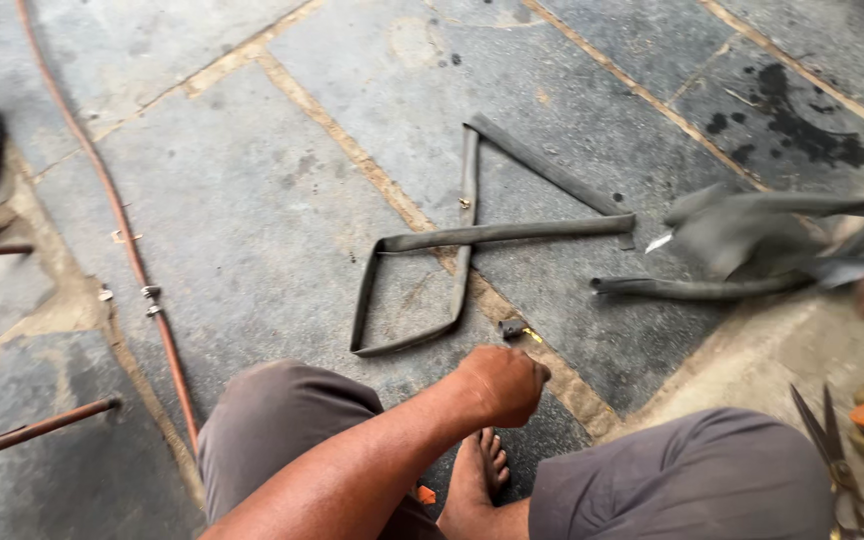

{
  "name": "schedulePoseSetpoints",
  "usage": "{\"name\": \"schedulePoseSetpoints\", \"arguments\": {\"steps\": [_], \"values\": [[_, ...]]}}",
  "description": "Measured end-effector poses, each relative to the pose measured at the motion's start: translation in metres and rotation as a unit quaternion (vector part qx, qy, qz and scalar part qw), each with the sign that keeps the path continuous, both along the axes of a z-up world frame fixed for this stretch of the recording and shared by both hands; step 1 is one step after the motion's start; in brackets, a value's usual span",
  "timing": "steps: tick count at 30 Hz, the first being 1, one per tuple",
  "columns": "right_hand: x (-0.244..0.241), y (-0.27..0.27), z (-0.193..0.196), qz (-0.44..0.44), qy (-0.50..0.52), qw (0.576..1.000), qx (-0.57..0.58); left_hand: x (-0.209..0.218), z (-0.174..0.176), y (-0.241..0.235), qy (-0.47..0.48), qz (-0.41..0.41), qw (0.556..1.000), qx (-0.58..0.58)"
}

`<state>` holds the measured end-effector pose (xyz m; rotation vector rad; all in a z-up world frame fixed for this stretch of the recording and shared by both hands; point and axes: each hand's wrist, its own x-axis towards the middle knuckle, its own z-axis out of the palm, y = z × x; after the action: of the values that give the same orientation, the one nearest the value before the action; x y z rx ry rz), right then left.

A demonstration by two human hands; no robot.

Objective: The person sits on a tiled floor and uses shears to cut a long strip of rubber, likely from a bicycle inner tube, into smaller pieces. The person then folds and manipulates the cut rubber pieces by hand.

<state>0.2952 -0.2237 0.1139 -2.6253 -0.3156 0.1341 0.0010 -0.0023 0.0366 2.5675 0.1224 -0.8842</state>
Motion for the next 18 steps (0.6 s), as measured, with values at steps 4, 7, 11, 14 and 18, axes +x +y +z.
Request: {"name": "schedulePoseSetpoints", "arguments": {"steps": [4,7,11,14,18], "values": [[-0.017,0.049,0.006,0.052,-0.018,0.998,-0.001,-0.003,-0.013,0.008,-0.018,0.021,1.000,0.002],[-0.045,0.094,0.017,0.104,-0.053,0.993,0.024,0.016,-0.027,0.013,-0.016,0.185,0.980,-0.077],[-0.101,0.138,0.019,0.197,-0.224,0.939,0.171,0.038,-0.048,0.024,-0.047,0.434,0.872,-0.221],[-0.162,0.148,-0.023,0.304,-0.278,0.836,0.362,0.047,-0.052,0.042,-0.056,0.550,0.765,-0.330],[-0.244,0.150,-0.131,0.434,-0.005,0.846,0.311,0.047,-0.042,0.058,-0.076,0.635,0.604,-0.475]]}}
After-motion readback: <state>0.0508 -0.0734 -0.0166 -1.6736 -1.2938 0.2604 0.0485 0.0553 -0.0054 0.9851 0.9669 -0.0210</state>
